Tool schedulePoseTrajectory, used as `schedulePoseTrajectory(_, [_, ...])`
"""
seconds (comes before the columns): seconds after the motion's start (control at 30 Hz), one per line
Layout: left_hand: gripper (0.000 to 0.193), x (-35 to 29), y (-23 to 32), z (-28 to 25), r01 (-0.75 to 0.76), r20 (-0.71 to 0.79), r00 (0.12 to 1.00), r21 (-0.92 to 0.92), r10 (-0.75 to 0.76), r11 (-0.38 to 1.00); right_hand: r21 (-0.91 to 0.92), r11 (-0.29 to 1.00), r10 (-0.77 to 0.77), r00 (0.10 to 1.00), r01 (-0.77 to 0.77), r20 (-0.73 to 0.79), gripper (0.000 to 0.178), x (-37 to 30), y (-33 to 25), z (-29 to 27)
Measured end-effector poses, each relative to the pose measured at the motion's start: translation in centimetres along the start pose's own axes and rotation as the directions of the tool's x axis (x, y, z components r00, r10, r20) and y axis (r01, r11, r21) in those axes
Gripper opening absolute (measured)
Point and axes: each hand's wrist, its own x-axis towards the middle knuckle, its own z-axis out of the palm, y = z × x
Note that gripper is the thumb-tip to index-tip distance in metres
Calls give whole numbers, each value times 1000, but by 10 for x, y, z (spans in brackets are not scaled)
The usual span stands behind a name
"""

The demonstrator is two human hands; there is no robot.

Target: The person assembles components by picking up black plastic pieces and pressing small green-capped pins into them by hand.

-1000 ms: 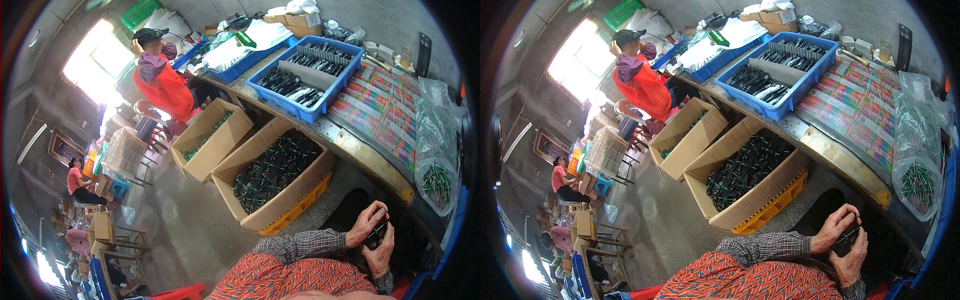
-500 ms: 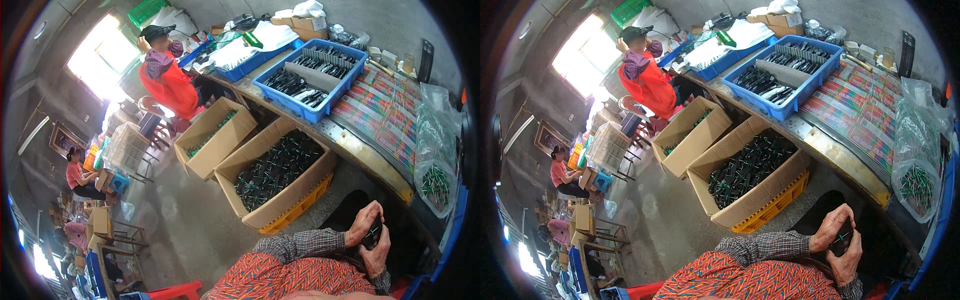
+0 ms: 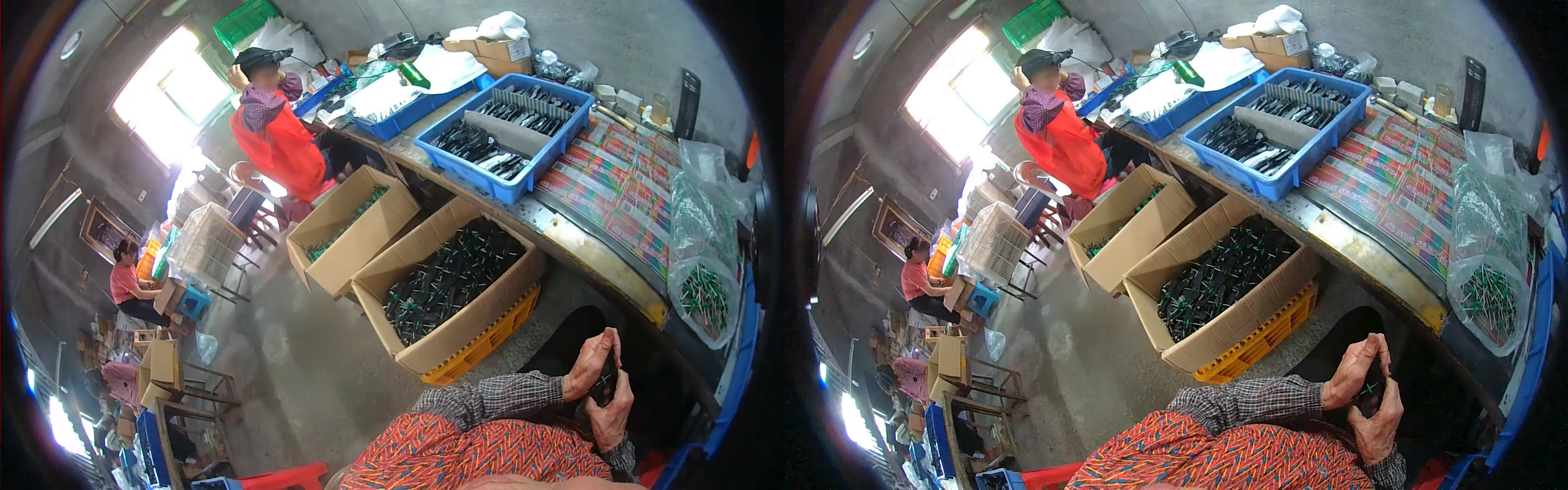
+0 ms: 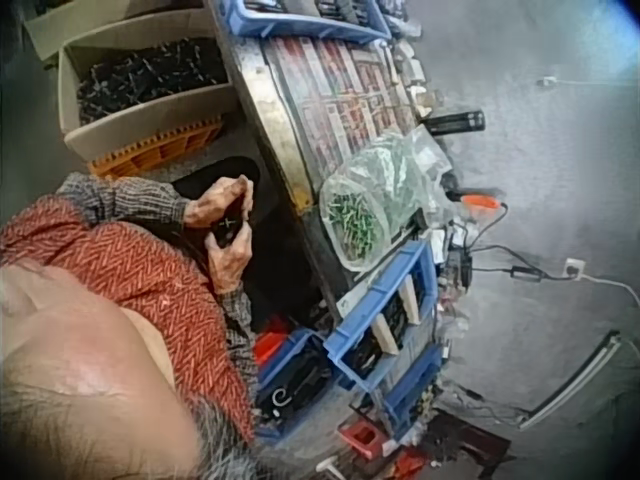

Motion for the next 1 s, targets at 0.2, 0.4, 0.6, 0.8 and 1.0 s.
schedulePoseTrajectory(0.2, [57,-3,-4,-6,26,-23,999,-9,-27,1000,116,992,41,999,-45,36,49,1,-5,4])
schedulePoseTrajectory(0.4, [58,-1,6,-8,32,-35,999,39,-31,999,108,989,92,991,-102,93,49,11,-10,2])
schedulePoseTrajectory(0.6, [53,-2,14,-19,28,32,999,57,-30,998,77,973,207,969,-218,135,42,19,-16,1])
schedulePoseTrajectory(0.8, [51,-6,25,-21,54,65,996,1,-54,999,153,970,175,981,-187,86,39,21,-12,6])
schedulePoseTrajectory(1.0, [42,-8,24,-26,130,75,989,-1,-130,992,151,959,222,968,-238,116,40,22,-12,6])
